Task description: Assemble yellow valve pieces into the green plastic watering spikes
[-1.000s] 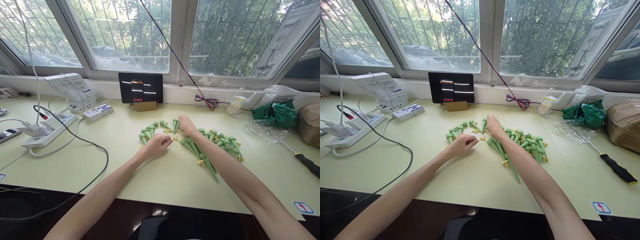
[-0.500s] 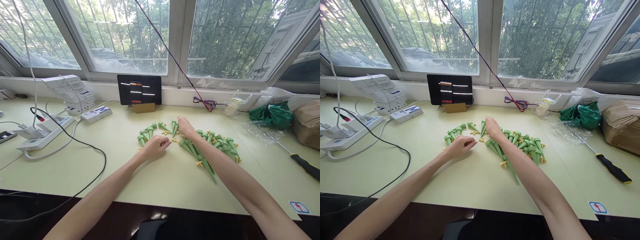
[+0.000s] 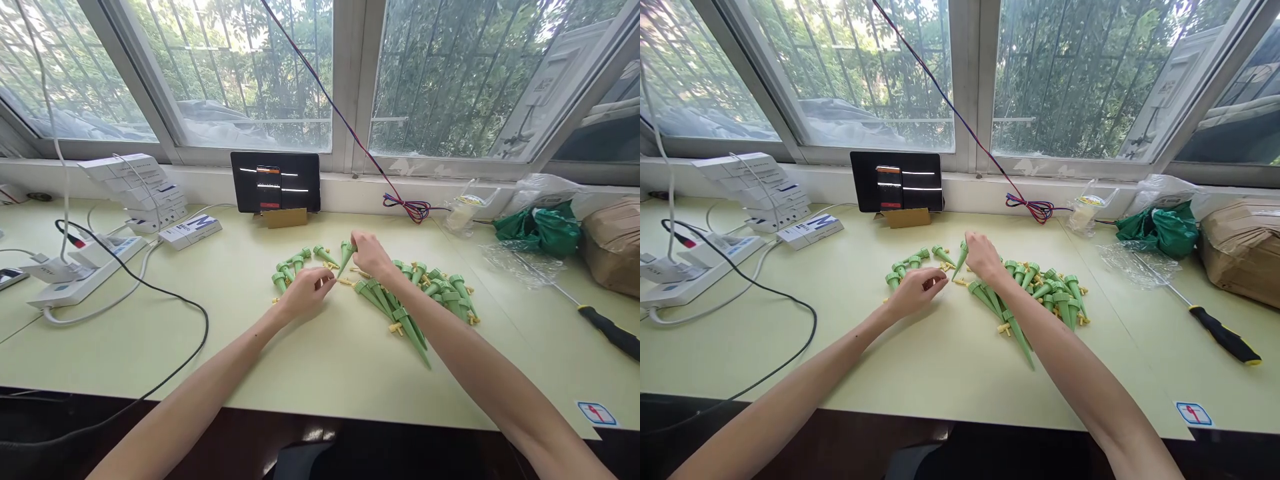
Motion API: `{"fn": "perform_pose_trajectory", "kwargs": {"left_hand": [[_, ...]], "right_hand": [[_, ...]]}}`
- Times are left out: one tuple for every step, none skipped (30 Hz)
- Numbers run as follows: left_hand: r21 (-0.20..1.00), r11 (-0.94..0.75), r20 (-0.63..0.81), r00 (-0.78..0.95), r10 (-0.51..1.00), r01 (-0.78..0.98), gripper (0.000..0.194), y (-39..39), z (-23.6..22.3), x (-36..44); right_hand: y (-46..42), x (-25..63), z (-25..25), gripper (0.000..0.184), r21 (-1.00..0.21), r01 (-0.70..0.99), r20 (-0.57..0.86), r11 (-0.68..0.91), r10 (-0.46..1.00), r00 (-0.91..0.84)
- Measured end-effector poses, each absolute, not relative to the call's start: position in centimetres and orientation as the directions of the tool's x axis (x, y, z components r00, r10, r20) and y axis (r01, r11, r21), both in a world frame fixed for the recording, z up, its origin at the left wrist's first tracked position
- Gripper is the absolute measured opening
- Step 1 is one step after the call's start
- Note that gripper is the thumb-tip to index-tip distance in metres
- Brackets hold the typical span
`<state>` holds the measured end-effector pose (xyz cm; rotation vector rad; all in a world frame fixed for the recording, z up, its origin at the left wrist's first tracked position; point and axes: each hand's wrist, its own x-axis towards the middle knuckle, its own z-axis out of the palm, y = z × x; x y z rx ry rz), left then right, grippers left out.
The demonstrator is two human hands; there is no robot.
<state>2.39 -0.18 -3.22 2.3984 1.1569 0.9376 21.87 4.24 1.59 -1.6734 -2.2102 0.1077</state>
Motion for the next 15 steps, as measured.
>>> {"fn": "perform_pose_trajectory", "kwargs": {"left_hand": [[0.54, -0.61, 0.431, 0.432, 0.792, 0.58, 0.021, -0.1, -3.3, 2.4], [0.55, -0.597, 0.44, 0.405, 0.802, 0.584, 0.019, -0.1, -3.3, 2.4], [0.559, -0.584, 0.447, 0.38, 0.81, 0.588, 0.018, 0.0, -3.3, 2.4], [0.569, -0.572, 0.45, 0.358, 0.818, 0.591, 0.017, 0.0, -3.2, 2.4], [0.582, -0.559, 0.448, 0.34, 0.827, 0.591, 0.017, 0.0, -3.2, 2.4], [0.598, -0.544, 0.443, 0.323, 0.836, 0.589, 0.019, -0.1, -3.1, 2.4], [0.617, -0.531, 0.435, 0.31, 0.845, 0.581, 0.023, -0.1, -3.0, 2.5], [0.637, -0.52, 0.425, 0.303, 0.853, 0.569, 0.027, -0.2, -2.9, 2.5], [0.655, -0.513, 0.417, 0.301, 0.858, 0.555, 0.032, -0.3, -2.9, 2.5], [0.669, -0.511, 0.412, 0.303, 0.859, 0.54, 0.036, -0.3, -2.8, 2.5], [0.677, -0.513, 0.408, 0.311, 0.858, 0.527, 0.038, -0.4, -2.8, 2.5], [0.682, -0.519, 0.406, 0.323, 0.855, 0.515, 0.039, -0.4, -2.8, 2.5], [0.686, -0.525, 0.404, 0.337, 0.851, 0.504, 0.04, -0.4, -2.8, 2.5], [0.689, -0.531, 0.401, 0.352, 0.846, 0.493, 0.04, -0.5, -2.8, 2.5], [0.691, -0.537, 0.397, 0.367, 0.841, 0.483, 0.039, -0.5, -2.8, 2.5]], "right_hand": [[4.1, 21.8, 1.7, 0.027, -0.285, 0.907, 0.257, 0.31, 0.936, -0.24], [3.9, 21.7, 1.8, 0.026, -0.293, 0.897, 0.276, 0.332, 0.927, -0.253], [3.6, 21.6, 1.9, 0.026, -0.299, 0.885, 0.298, 0.358, 0.916, -0.269], [3.3, 21.5, 2.0, 0.025, -0.305, 0.87, 0.322, 0.388, 0.901, -0.29], [3.1, 21.4, 2.1, 0.024, -0.308, 0.853, 0.346, 0.421, 0.885, -0.312], [2.7, 21.3, 2.2, 0.024, -0.309, 0.834, 0.368, 0.457, 0.866, -0.339], [2.4, 21.1, 2.3, 0.024, -0.309, 0.811, 0.387, 0.496, 0.845, -0.369], [2.0, 20.9, 2.3, 0.024, -0.312, 0.786, 0.403, 0.534, 0.823, -0.399], [1.7, 20.8, 2.2, 0.024, -0.32, 0.756, 0.417, 0.572, 0.801, -0.43], [1.3, 20.6, 2.1, 0.023, -0.332, 0.725, 0.433, 0.604, 0.78, -0.452], [1.0, 20.5, 1.9, 0.023, -0.347, 0.693, 0.445, 0.632, 0.761, -0.471], [0.6, 20.4, 1.6, 0.022, -0.365, 0.667, 0.459, 0.649, 0.749, -0.478], [0.2, 20.3, 1.2, 0.023, -0.384, 0.647, 0.468, 0.659, 0.743, -0.479], [-0.2, 20.3, 0.8, 0.023, -0.408, 0.627, 0.471, 0.663, 0.742, -0.478], [-0.7, 20.3, 0.3, 0.023, -0.44, 0.61, 0.482, 0.659, 0.746, -0.459]]}}
